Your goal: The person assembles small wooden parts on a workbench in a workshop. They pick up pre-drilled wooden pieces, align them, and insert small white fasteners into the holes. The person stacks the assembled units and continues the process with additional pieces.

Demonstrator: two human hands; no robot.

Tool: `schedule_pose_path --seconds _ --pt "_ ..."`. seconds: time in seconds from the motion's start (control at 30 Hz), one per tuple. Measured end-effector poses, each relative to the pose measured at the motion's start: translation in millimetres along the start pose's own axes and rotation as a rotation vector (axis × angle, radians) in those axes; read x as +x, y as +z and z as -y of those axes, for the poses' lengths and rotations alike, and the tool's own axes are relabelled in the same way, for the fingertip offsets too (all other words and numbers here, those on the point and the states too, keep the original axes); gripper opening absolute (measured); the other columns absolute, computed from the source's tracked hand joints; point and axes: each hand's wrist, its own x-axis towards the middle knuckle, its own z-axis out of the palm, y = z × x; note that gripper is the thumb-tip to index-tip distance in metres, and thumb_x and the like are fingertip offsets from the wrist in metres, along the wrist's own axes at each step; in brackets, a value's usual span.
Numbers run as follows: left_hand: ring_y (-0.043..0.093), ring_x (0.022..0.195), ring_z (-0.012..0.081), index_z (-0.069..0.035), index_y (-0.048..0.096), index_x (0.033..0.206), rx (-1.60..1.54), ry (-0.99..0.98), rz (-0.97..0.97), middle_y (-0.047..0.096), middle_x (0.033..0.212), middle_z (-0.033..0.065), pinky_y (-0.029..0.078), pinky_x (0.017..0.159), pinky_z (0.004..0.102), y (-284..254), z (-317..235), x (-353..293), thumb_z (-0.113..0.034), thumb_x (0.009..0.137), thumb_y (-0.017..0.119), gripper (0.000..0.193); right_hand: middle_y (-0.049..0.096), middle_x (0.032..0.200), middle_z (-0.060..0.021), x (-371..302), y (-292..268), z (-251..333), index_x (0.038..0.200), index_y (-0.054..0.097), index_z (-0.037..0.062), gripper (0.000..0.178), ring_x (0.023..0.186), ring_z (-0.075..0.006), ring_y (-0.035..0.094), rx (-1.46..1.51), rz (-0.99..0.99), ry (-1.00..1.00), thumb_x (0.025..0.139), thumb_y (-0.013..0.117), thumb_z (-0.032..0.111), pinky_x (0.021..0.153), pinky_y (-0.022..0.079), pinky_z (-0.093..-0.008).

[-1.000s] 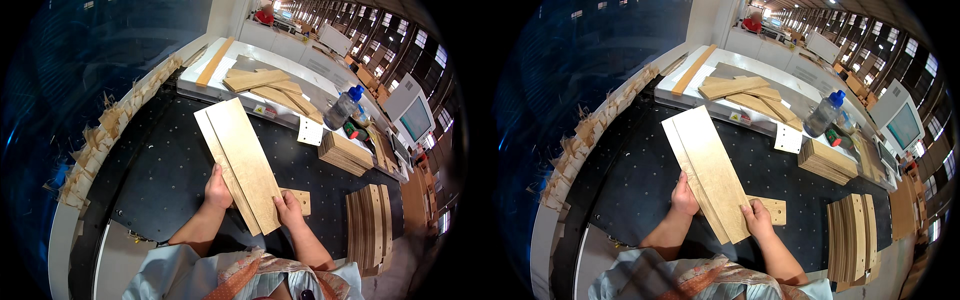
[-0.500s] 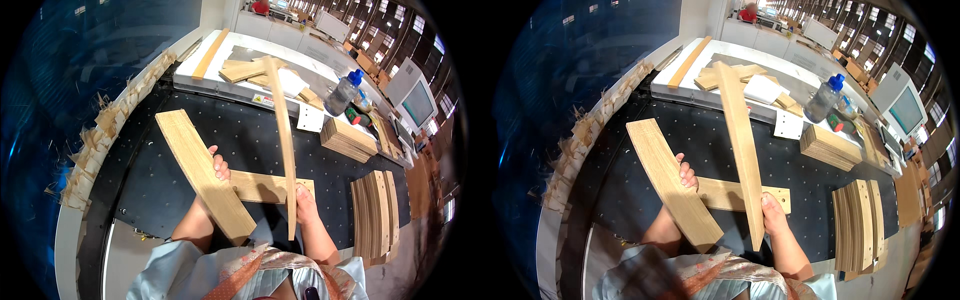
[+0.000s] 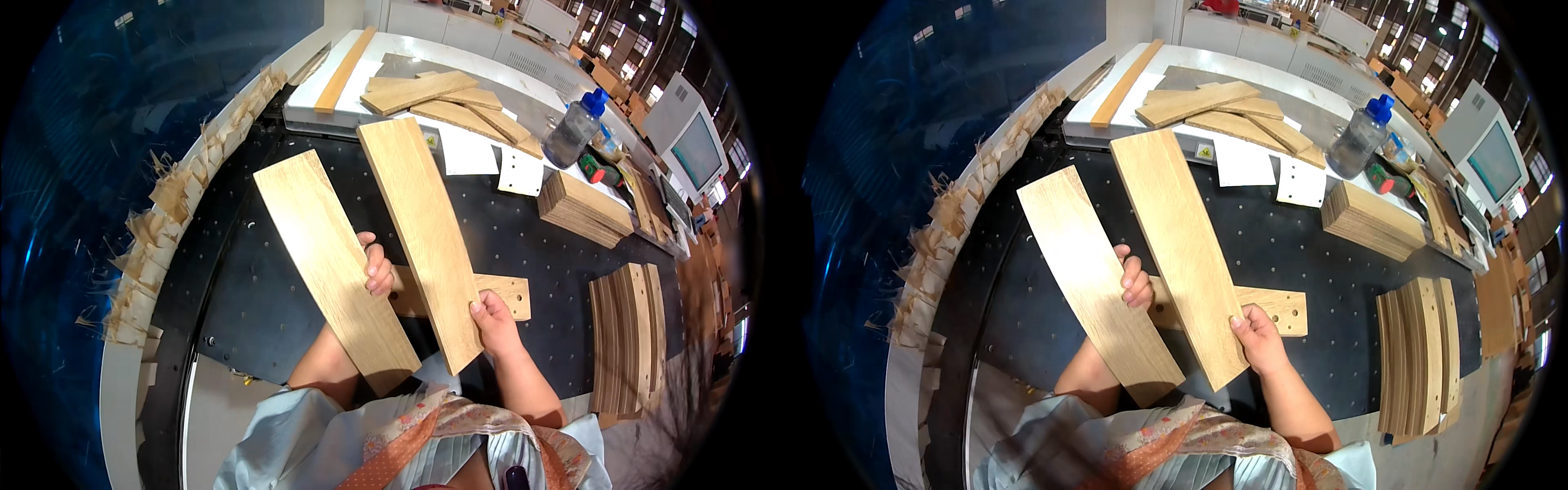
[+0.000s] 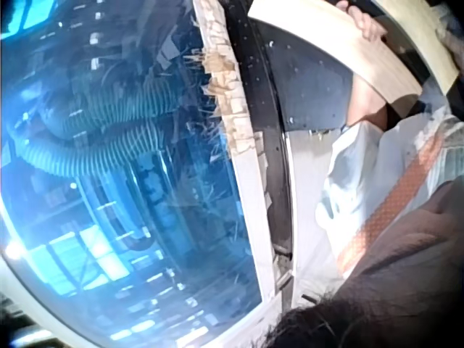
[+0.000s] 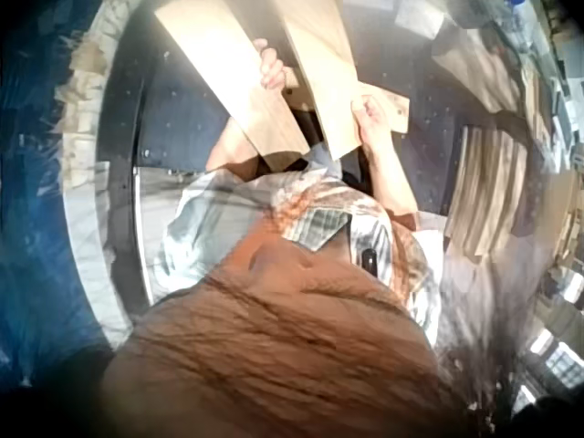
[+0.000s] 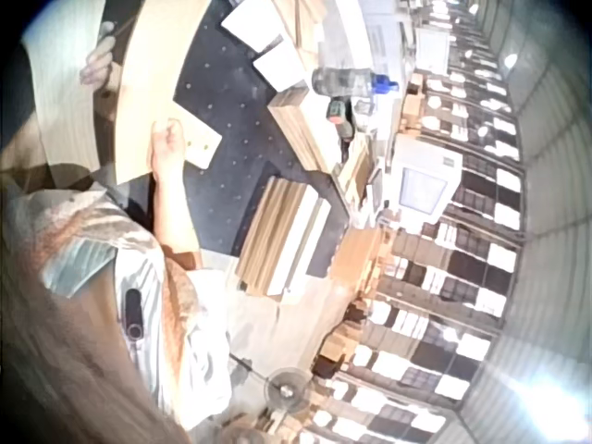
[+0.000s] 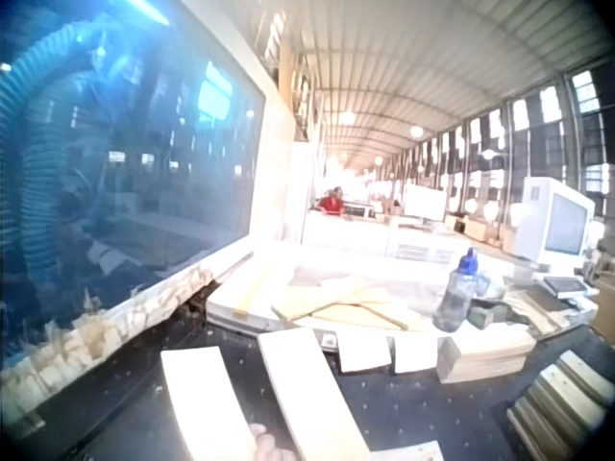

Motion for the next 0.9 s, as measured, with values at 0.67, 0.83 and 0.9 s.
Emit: schedule_pose_path --seconds 0.67,0.83,0.9 --pt "0.048 0.067 0.0161 0.0 0.053 0.124 -0.035 0.038 -0.29 0.048 0.081 0.0102 0.044 0.052 0.0232 7 -1 0 -0.037 0.095 0.05 0.047 0.047 0.074 -0.013 4 -1 -15 0.119 0.046 -0.0067 0.069 0.052 -0.0214 0.046 1.229 0.642 0.489 0.091 0.039 0.056 0.05 0.039 -0.0337" --pt "0.049 0.068 0.0163 0.0 0.054 0.124 -0.055 0.03 -0.295 0.051 0.085 0.012 0.046 0.053 0.0234 2 -2 -2 -0.032 0.095 0.054 0.044 0.047 0.075 -0.0131 5 -4 -20 0.119 0.045 -0.0084 0.073 0.052 -0.0216 0.046 1.293 0.68 0.472 0.089 0.04 0.057 0.051 0.041 -0.0352" --pt "0.048 0.07 0.0162 0.0 0.054 0.124 -0.059 0.019 -0.277 0.052 0.087 0.0125 0.046 0.054 0.0234 -1 -3 -2 -0.03 0.096 0.051 0.041 0.046 0.075 -0.0131 4 -4 -21 0.12 0.045 -0.0083 0.073 0.052 -0.0216 0.046 1.293 0.695 0.482 0.089 0.04 0.058 0.052 0.041 -0.0352"
